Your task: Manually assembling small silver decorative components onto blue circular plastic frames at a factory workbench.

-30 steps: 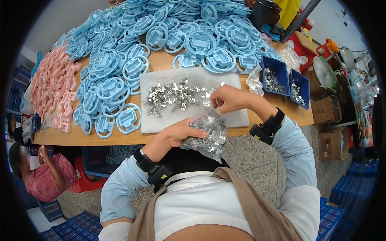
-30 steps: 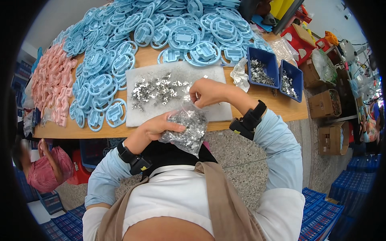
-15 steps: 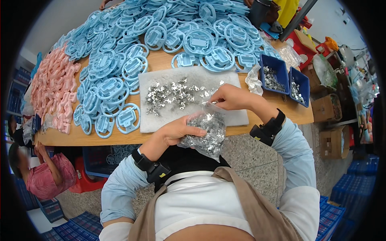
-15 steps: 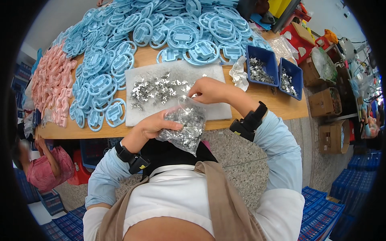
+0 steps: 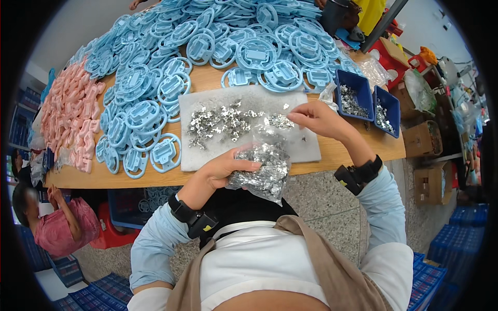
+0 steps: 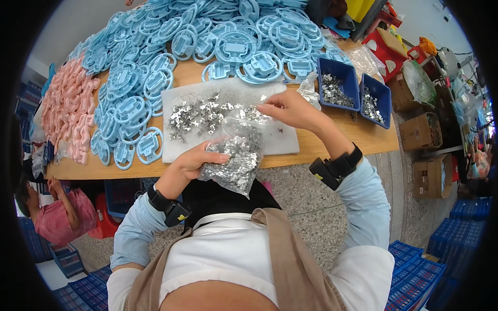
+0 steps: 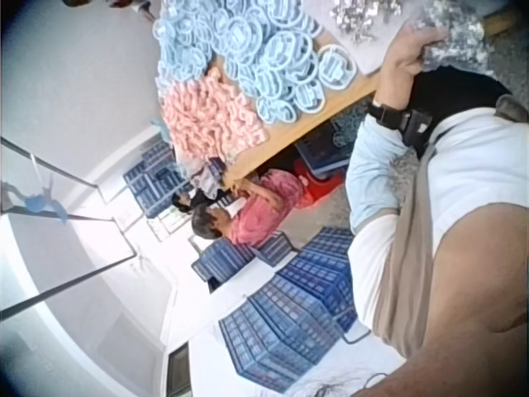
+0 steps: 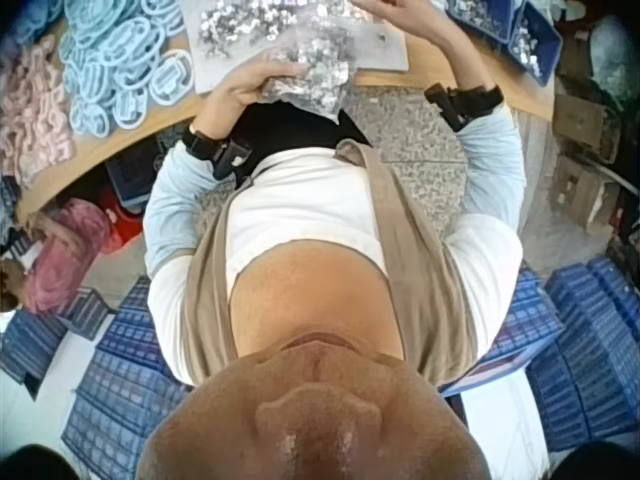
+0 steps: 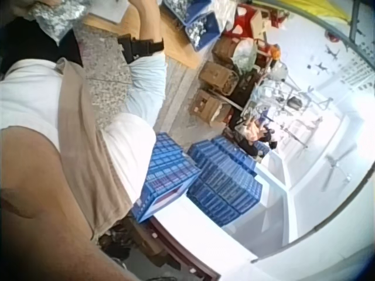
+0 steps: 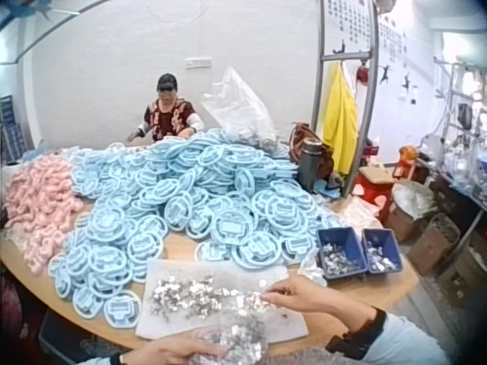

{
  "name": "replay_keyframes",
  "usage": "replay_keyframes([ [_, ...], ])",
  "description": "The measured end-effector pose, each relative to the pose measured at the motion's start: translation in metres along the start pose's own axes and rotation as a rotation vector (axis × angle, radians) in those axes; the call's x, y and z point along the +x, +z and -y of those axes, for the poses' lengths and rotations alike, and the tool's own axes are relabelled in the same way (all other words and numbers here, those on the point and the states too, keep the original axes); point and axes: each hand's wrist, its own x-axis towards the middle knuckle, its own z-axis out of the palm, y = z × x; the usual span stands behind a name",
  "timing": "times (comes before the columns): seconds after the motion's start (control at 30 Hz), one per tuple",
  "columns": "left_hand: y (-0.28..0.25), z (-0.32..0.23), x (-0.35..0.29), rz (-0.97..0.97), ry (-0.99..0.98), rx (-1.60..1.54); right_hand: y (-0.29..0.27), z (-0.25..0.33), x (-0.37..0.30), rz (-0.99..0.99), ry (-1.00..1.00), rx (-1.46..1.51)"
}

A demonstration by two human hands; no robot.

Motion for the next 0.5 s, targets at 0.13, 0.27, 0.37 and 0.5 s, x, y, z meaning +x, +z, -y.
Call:
replay_keyframes([
  [0.13, -0.005, 0.004, 0.003, 0.067, 0.034, -0.020, 0.012, 0.010, -0.023, 0.056, 0.240, 0.284],
  [0.27, 0.006, 0.005, 0.008, 0.111, 0.060, -0.207, 0.019, -0.006, -0.022, 0.098, 0.224, 0.454],
  [0.37, 0.012, 0.004, 0.009, 0.106, 0.065, -0.281, 0.021, -0.008, -0.016, -0.083, 0.263, 0.504],
  [0.5, 0.006, 0.007, 0.011, 0.056, 0.080, -0.320, 0.025, 0.017, -0.021, -0.157, 0.420, 0.636],
])
